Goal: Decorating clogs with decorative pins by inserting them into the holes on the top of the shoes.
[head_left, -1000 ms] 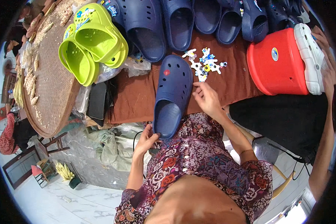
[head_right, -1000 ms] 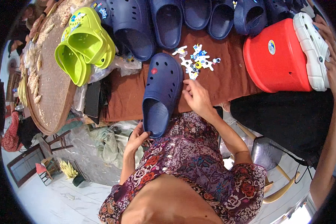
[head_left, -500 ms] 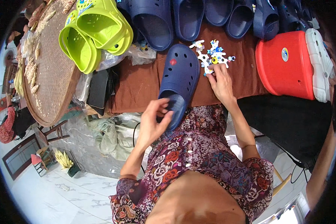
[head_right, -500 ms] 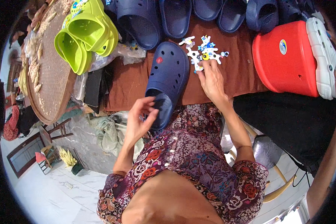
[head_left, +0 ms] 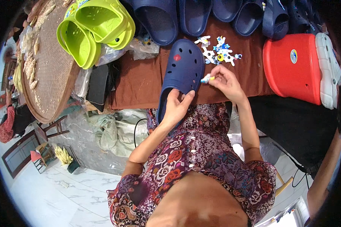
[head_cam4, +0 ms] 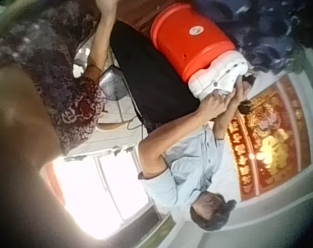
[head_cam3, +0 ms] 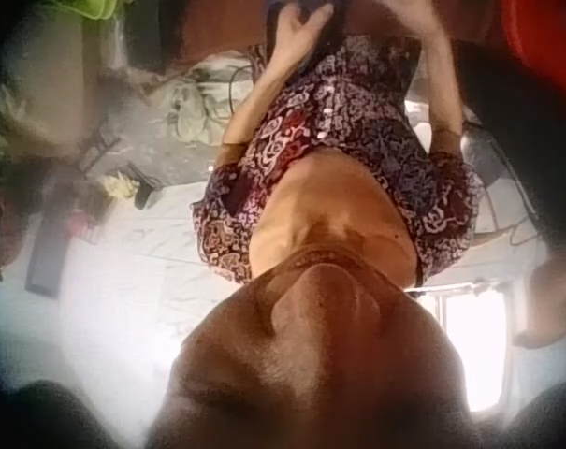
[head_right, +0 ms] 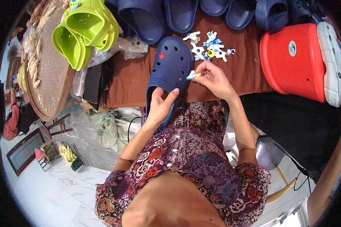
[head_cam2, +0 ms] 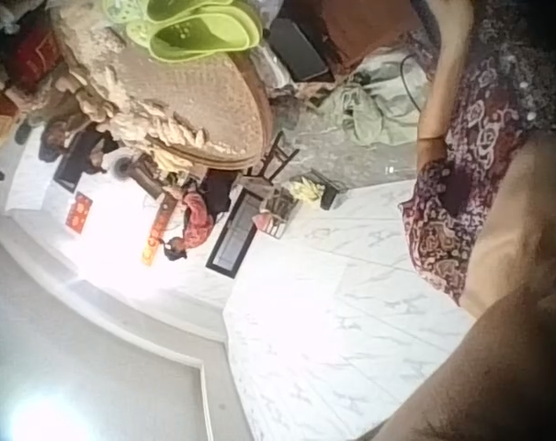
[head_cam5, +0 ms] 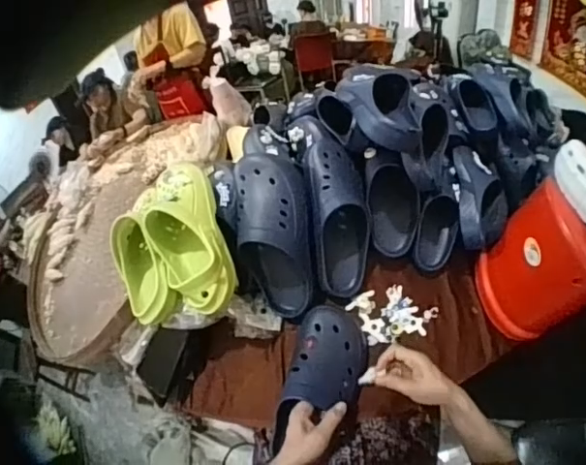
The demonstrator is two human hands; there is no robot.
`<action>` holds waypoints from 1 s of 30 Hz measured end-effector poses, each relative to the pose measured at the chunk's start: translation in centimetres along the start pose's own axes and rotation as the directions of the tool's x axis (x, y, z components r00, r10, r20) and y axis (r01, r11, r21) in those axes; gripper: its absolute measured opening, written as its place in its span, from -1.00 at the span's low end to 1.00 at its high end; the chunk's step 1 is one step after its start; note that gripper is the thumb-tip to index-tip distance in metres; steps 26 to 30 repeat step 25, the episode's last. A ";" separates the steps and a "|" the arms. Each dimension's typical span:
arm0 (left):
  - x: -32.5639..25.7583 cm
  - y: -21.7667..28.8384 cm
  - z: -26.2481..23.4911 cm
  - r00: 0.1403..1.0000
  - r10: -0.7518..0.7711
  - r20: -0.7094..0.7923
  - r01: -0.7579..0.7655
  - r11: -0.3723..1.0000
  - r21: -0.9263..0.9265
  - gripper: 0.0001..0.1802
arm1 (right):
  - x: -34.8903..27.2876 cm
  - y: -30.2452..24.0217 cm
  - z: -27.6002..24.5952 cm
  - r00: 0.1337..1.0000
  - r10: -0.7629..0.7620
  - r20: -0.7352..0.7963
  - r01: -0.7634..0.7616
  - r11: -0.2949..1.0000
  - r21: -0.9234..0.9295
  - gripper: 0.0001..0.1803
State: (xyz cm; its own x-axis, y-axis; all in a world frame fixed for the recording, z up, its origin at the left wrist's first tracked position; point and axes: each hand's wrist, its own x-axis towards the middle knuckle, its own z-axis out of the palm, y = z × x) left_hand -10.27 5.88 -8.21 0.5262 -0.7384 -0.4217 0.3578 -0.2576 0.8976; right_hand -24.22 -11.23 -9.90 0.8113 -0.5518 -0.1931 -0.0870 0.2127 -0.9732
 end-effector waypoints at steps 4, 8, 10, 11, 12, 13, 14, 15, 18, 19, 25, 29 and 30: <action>0.3 -0.9 -0.6 1.000 -0.013 0.012 0.012 1.000 0.020 -0.79 | 0.9 -1.2 1.0 0.977 -0.004 0.211 0.025 0.995 -0.096 -0.91; 0.3 -0.1 -0.5 0.999 -0.027 0.038 0.026 0.999 0.023 -0.78 | 2.0 -1.4 1.9 0.985 -0.034 0.168 0.075 0.968 -0.240 -0.89; 0.1 1.1 0.4 1.000 -0.019 -0.011 0.018 0.995 -0.102 -0.75 | 2.3 -1.5 1.9 0.984 -0.059 0.171 0.107 0.951 -0.288 -0.88; 0.1 0.8 0.2 1.000 -0.017 -0.013 0.016 0.995 -0.103 -0.75 | 2.4 -1.7 1.9 0.981 -0.071 0.182 0.125 0.944 -0.304 -0.88; 0.2 0.2 -0.1 1.000 -0.016 0.000 0.016 0.998 -0.057 -0.77 | 2.5 -1.8 1.8 0.978 -0.083 0.192 0.142 0.937 -0.319 -0.88; 0.2 -0.1 -0.3 1.000 -0.017 0.013 0.017 1.000 -0.010 -0.79 | 2.6 -2.0 1.9 0.977 -0.082 0.194 0.142 0.937 -0.319 -0.88; 0.2 -0.4 -0.5 1.000 -0.018 0.011 0.018 1.000 -0.012 -0.79 | 2.7 -2.3 2.0 0.976 -0.102 0.195 0.166 0.920 -0.354 -0.88; 0.3 -0.7 -0.7 0.999 -0.028 0.015 0.028 1.000 0.005 -0.81 | 2.7 -2.5 2.2 0.973 -0.121 0.196 0.190 0.902 -0.389 -0.89; 0.2 0.7 -0.3 0.998 -0.041 0.036 0.043 0.998 -0.045 -0.81 | 2.9 -2.9 2.5 0.966 -0.160 0.205 0.237 0.866 -0.441 -0.89; 0.1 1.2 -0.3 0.998 -0.041 0.050 0.046 0.993 -0.110 -0.78 | 2.9 -3.1 2.5 0.965 -0.159 0.207 0.237 0.866 -0.440 -0.89; 0.4 0.9 -0.8 0.992 -0.099 0.074 0.103 0.993 -0.053 -0.75 | 3.5 -3.0 2.0 0.968 -0.079 0.238 0.180 0.880 -0.440 -0.87; 0.4 0.9 -0.8 0.992 -0.099 0.074 0.103 0.993 -0.053 -0.75 | 3.5 -3.0 2.0 0.968 -0.079 0.238 0.180 0.880 -0.440 -0.87; 0.4 0.9 -0.8 0.992 -0.099 0.074 0.103 0.993 -0.053 -0.75 | 3.5 -3.0 2.0 0.968 -0.079 0.238 0.180 0.880 -0.440 -0.87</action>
